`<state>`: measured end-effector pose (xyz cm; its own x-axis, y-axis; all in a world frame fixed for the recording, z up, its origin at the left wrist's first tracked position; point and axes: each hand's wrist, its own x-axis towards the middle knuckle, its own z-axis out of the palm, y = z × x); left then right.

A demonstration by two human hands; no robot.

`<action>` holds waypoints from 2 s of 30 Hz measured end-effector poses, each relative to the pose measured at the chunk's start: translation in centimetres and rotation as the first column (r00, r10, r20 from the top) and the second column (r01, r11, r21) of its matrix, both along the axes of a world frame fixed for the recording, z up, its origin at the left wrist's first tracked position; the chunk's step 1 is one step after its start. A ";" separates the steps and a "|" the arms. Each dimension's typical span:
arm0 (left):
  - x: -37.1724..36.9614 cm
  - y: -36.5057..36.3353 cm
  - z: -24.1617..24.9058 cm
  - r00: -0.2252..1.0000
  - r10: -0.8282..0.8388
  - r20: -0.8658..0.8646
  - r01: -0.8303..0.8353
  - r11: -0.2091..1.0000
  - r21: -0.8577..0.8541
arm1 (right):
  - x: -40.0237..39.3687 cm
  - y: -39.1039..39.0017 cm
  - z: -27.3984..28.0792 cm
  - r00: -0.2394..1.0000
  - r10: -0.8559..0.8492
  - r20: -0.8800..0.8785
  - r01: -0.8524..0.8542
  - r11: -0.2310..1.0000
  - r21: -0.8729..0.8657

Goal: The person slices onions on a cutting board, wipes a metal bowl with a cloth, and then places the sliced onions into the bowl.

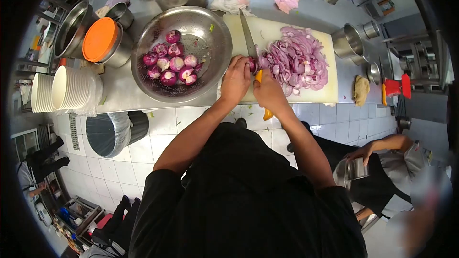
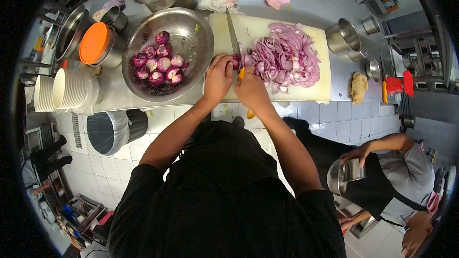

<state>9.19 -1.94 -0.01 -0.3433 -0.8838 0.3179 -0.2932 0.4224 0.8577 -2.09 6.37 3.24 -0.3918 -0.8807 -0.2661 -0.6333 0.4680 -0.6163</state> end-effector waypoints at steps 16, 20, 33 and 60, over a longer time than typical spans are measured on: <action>0.6 2.0 1.5 0.979 0.020 0.203 -0.025 0.999 0.021 | -1.3 1.4 3.1 1.000 -0.006 0.006 0.005 0.999 0.054; 0.6 1.6 2.3 0.990 -0.008 0.144 -0.035 0.955 0.295 | 0.0 1.8 6.8 0.990 -0.033 0.137 0.010 0.987 0.160; -0.6 1.3 0.5 0.998 0.064 0.018 -0.066 0.981 0.182 | 0.6 1.6 2.4 0.999 0.026 -0.037 -0.024 0.999 0.028; -0.1 1.3 0.5 0.998 0.026 -0.061 -0.010 0.967 0.255 | 1.4 2.0 7.0 0.998 0.013 0.063 -0.025 0.980 0.197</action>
